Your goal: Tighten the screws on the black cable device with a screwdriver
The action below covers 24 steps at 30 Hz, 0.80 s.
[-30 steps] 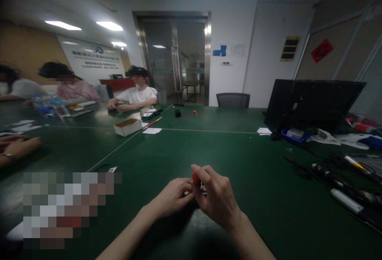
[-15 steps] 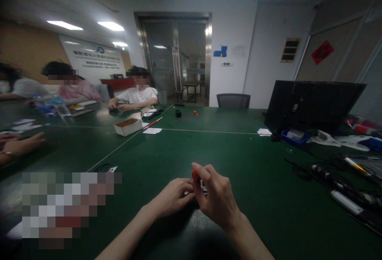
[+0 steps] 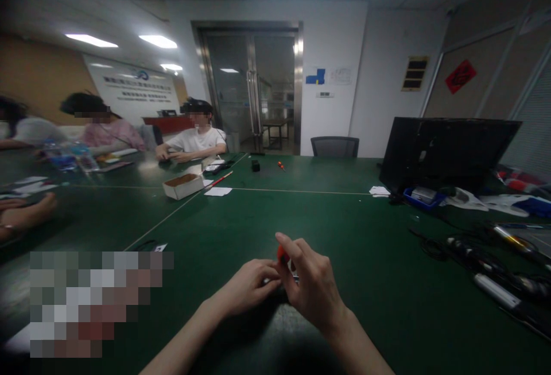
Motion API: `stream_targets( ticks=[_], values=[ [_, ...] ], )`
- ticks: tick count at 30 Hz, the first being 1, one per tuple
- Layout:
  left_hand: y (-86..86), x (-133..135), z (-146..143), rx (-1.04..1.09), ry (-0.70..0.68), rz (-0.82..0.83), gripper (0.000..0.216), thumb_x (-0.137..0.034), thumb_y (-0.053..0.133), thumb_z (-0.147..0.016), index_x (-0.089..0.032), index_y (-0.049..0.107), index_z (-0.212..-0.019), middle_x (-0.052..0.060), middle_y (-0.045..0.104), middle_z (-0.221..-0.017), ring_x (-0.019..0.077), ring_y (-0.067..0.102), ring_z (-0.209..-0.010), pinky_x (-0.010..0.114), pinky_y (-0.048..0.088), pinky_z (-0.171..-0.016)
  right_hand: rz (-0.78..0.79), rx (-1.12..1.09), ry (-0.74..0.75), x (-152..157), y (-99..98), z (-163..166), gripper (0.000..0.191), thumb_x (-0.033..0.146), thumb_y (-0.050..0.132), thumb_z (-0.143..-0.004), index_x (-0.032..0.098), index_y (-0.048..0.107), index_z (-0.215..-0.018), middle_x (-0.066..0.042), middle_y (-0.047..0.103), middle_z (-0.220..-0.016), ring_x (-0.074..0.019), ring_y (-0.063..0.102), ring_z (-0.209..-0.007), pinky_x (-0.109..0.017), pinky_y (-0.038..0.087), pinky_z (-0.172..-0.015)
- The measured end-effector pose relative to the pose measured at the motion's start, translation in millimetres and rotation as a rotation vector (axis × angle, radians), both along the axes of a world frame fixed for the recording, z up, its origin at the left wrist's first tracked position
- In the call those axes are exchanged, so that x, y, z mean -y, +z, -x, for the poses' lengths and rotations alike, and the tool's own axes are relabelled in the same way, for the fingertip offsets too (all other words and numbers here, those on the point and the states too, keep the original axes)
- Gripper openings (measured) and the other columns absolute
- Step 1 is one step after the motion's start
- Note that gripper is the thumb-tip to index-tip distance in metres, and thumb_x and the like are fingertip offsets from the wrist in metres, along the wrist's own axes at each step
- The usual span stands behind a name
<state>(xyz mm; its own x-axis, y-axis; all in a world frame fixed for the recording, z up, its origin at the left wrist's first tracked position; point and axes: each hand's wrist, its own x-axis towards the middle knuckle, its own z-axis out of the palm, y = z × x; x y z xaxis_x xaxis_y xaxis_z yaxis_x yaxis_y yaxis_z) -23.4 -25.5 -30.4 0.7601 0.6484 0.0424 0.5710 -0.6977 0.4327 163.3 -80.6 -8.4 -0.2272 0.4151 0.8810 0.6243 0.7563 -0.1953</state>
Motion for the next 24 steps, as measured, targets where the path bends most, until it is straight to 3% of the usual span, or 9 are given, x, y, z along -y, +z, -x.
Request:
stream_targets(
  ticks=[4,9,12,20,24],
  values=[
    [0.2,0.7,0.0,0.000,0.027,0.002,0.027,-0.026,0.050,-0.098,-0.021,0.075,-0.090,0.004,0.073,-0.094,0.0206,0.067,-0.088,0.028,0.047,-0.085,-0.032,0.036,-0.020,0.0,1.2,-2.1,0.048,0.021,0.057,-0.098,0.024,0.045,-0.145,-0.001,0.065,-0.084,-0.0138,0.061,-0.062,-0.022,0.051,-0.055],
    [-0.5,0.1,-0.1,0.011,0.008,0.015,0.031,-0.033,0.047,-0.101,-0.024,0.077,-0.101,0.005,0.074,-0.100,0.0219,0.067,-0.092,0.028,0.049,-0.085,0.042,0.024,0.028,3.9,5.5,1.2,0.053,0.016,0.049,-0.099,0.021,0.038,-0.151,-0.006,0.070,-0.097,-0.0149,0.065,-0.069,-0.025,0.055,-0.062],
    [-1.1,-0.7,0.2,0.010,0.001,0.021,0.031,-0.034,0.047,-0.102,-0.026,0.077,-0.105,0.005,0.074,-0.102,0.0223,0.067,-0.092,0.029,0.049,-0.086,0.064,0.023,0.027,2.7,3.8,1.7,0.055,0.015,0.047,-0.099,0.021,0.034,-0.152,-0.004,0.068,-0.092,-0.0139,0.063,-0.064,-0.024,0.055,-0.059],
    [-2.7,-1.1,0.3,0.007,0.005,0.007,0.031,-0.032,0.048,-0.101,-0.027,0.077,-0.109,0.004,0.073,-0.102,0.0223,0.067,-0.094,0.029,0.048,-0.088,-0.013,0.044,-0.018,-1.5,1.9,-2.9,0.044,0.018,0.054,-0.099,0.023,0.045,-0.142,-0.001,0.065,-0.085,-0.0124,0.061,-0.060,-0.021,0.051,-0.053],
    [-1.4,-0.6,-0.1,0.004,0.006,0.018,0.031,-0.033,0.047,-0.101,-0.027,0.077,-0.108,0.004,0.073,-0.102,0.0226,0.067,-0.094,0.028,0.048,-0.087,0.032,0.034,-0.004,1.3,4.3,-0.3,0.048,0.017,0.048,-0.101,0.022,0.040,-0.148,-0.005,0.069,-0.094,-0.0131,0.064,-0.065,-0.022,0.053,-0.056]
  ],
)
